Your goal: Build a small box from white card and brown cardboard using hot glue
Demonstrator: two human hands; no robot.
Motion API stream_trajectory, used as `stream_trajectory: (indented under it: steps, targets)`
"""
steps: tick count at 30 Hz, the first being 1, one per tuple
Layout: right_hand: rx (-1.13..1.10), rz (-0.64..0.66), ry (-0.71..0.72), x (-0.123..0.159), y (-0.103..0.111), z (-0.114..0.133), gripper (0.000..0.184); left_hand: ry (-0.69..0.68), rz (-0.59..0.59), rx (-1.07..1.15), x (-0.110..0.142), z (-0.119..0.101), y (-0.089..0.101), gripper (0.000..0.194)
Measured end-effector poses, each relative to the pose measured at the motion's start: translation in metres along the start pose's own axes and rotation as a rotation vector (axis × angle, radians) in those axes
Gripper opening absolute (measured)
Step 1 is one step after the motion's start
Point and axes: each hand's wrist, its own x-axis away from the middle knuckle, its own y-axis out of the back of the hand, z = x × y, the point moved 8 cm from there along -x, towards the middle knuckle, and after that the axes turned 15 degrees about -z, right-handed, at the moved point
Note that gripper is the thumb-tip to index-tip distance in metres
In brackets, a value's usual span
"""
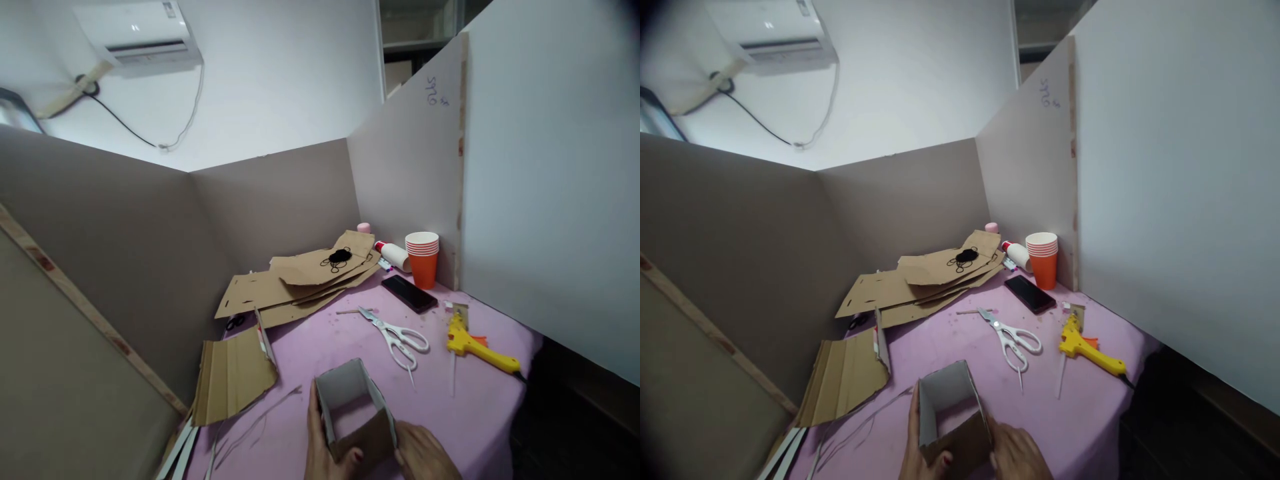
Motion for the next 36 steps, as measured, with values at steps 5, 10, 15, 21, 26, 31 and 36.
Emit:
stream_trajectory:
  steps: [5,10,15,21,26,31,36]
  targets:
    - [0.060,-0.074,0.037,-0.011,0.014,0.006,0.036,-0.217,-0.113,-0.246,0.001,-0.015,0.013,0.103]
    - [0.083,-0.075,0.032,-0.010,0.016,0.007,0.036,-0.781,-0.428,-0.595,0.016,-0.089,0.022,0.064]
    - [0.098,-0.009,0.002,-0.005,0.011,0.007,0.041,-0.874,-0.220,-0.641,0.019,-0.121,-0.015,0.029]
    - [0.063,0.048,-0.007,-0.001,0.002,0.006,0.046,-0.784,-0.204,-0.526,0.017,-0.112,-0.021,0.041]
    - [0.036,-0.012,-0.001,-0.006,0.004,0.006,0.049,-0.771,-0.200,-0.535,0.017,-0.105,-0.021,0.043]
    - [0.059,-0.068,0.044,-0.012,0.006,0.007,0.053,-0.784,-0.208,-0.569,0.019,-0.104,-0.022,0.039]
    - [0.151,0.037,0.042,-0.001,-0.008,0.005,0.053,-0.757,-0.249,-0.588,0.023,-0.100,-0.023,0.041]
